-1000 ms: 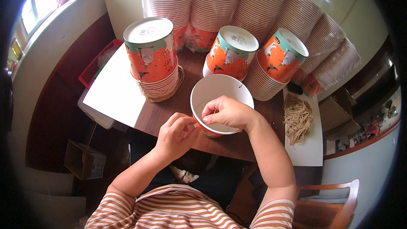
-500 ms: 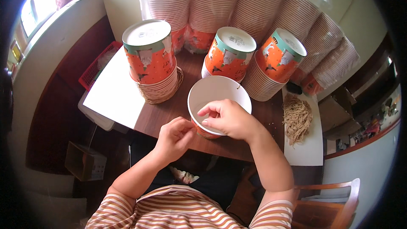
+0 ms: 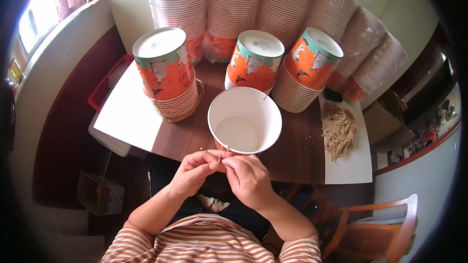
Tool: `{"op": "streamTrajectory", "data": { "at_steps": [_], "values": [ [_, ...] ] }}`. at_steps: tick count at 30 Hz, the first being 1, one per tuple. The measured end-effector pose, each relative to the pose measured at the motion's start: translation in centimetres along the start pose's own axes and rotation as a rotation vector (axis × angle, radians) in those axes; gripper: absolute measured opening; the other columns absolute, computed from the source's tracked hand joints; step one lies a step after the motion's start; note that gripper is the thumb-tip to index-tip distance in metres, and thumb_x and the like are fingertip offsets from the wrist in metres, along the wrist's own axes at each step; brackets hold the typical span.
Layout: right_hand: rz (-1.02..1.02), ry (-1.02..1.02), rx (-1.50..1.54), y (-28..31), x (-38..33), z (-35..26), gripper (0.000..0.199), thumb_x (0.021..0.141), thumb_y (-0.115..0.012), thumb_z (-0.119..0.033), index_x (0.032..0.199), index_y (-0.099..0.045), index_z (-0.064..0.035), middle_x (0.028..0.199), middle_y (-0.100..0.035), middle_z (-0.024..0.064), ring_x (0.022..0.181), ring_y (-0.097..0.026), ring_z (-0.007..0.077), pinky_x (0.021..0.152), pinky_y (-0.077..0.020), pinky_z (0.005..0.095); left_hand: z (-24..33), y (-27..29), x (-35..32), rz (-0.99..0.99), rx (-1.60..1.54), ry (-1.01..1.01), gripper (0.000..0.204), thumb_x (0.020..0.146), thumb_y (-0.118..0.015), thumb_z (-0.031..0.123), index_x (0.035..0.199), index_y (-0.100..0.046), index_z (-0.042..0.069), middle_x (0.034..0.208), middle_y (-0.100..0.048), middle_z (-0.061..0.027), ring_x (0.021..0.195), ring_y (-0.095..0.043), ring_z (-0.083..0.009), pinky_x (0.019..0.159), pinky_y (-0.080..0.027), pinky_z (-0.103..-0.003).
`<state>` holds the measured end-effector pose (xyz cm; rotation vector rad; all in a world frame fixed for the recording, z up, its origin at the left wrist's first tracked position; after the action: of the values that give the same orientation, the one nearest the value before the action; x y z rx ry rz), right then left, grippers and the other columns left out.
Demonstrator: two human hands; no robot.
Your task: Attaching string handles to paper buckets by threading them through pre-punched holes.
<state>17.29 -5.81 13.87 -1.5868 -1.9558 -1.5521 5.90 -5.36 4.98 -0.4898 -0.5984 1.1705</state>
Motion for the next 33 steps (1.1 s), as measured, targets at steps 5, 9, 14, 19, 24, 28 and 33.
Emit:
{"op": "streamTrajectory", "data": {
  "at_steps": [5, 9, 14, 19, 24, 28, 33],
  "values": [
    [-0.002, -0.153, 0.171, -0.6, -1.0, 1.0, 0.021, 0.078, -0.067, 0.005, 0.097, -0.063, 0.0000, 0.093, -0.069, 0.0136, 0.088, -0.068, 0.0299, 0.077, -0.0550, 0.0365, 0.2, -0.9, 0.0, -0.014, 0.086, -0.080, 0.010, 0.095, -0.056, 0.004, 0.094, -0.064, -0.002, 0.128, -0.056, -0.0172, 0.117, -0.054, -0.0231, 0.099, -0.043, -0.037],
    [-0.058, -0.268, 0.322, -0.7, -1.2, 1.7, 0.017, 0.082, -0.064, 0.003, 0.099, -0.064, 0.0030, 0.096, -0.069, 0.0153, 0.092, -0.068, 0.0275, 0.078, -0.0550, 0.0342, 1.5, -1.0, -0.5, 0.007, 0.479, -0.276, 0.005, 0.090, -0.062, 0.003, 0.093, -0.065, 0.000, 0.122, -0.060, -0.0165, 0.110, -0.059, -0.0238, 0.094, -0.047, -0.037],
    [-0.126, -0.557, 0.598, -1.8, -2.4, 3.2, 0.015, 0.090, -0.063, -0.010, 0.095, -0.066, 0.0041, 0.092, -0.071, 0.0121, 0.082, -0.069, 0.0157, 0.072, -0.0537, 0.0277, 2.4, -2.6, -0.5, 0.008, 0.751, -0.396, 0.007, 0.084, -0.066, 0.001, 0.091, -0.065, 0.002, 0.116, -0.062, -0.0178, 0.109, -0.062, -0.0272, 0.093, -0.048, -0.036],
    [-0.097, -0.617, 0.580, -2.2, -3.4, 4.2, 0.016, 0.091, -0.064, -0.012, 0.094, -0.067, 0.0030, 0.090, -0.071, 0.0107, 0.077, -0.067, 0.0118, 0.070, -0.0520, 0.0255, -0.6, -0.9, -0.3, -0.049, 0.035, -0.226, 0.028, 0.081, -0.061, -0.011, 0.099, -0.046, 0.005, 0.129, -0.053, -0.0166, 0.116, -0.054, -0.0206, 0.100, -0.043, -0.036],
    [-0.105, -0.577, 0.456, -1.6, -2.7, 3.2, 0.012, 0.089, -0.065, -0.011, 0.093, -0.066, 0.0013, 0.090, -0.070, 0.0112, 0.082, -0.068, 0.0167, 0.073, -0.0522, 0.0280, -1.0, -0.5, -0.1, -0.033, -0.061, -0.226, 0.033, 0.081, -0.059, -0.012, 0.104, -0.044, 0.006, 0.126, -0.054, -0.0158, 0.115, -0.054, -0.0211, 0.100, -0.044, -0.036],
    [-0.064, -0.368, 0.245, -0.6, -2.0, 1.9, 0.007, 0.087, -0.066, -0.006, 0.090, -0.064, 0.0007, 0.090, -0.069, 0.0133, 0.080, -0.068, 0.0228, 0.070, -0.0532, 0.0307, -0.9, -0.7, 0.0, 0.064, -0.082, -0.205, 0.037, 0.081, -0.058, -0.012, 0.111, -0.045, 0.005, 0.120, -0.055, -0.0131, 0.114, -0.055, -0.0199, 0.100, -0.043, -0.036],
    [-0.045, -0.262, 0.121, 0.1, -1.8, 1.3, 0.005, 0.086, -0.065, -0.002, 0.088, -0.062, 0.0015, 0.086, -0.067, 0.0140, 0.072, -0.067, 0.0228, 0.064, -0.0534, 0.0291, -0.8, -0.8, 0.2, 0.112, 0.046, -0.251, 0.043, 0.079, -0.058, -0.012, 0.117, -0.047, 0.005, 0.116, -0.057, -0.0104, 0.110, -0.056, -0.0187, 0.100, -0.044, -0.034]
  ]
}}
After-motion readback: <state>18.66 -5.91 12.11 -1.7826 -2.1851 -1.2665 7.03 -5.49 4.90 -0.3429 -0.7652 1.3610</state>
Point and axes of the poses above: each hand's wrist, its own x-axis towards the middle knuckle, its own y-axis out of the back of the hand, z = x × y, the point moved 8 cm from there along x, towards the middle knuckle
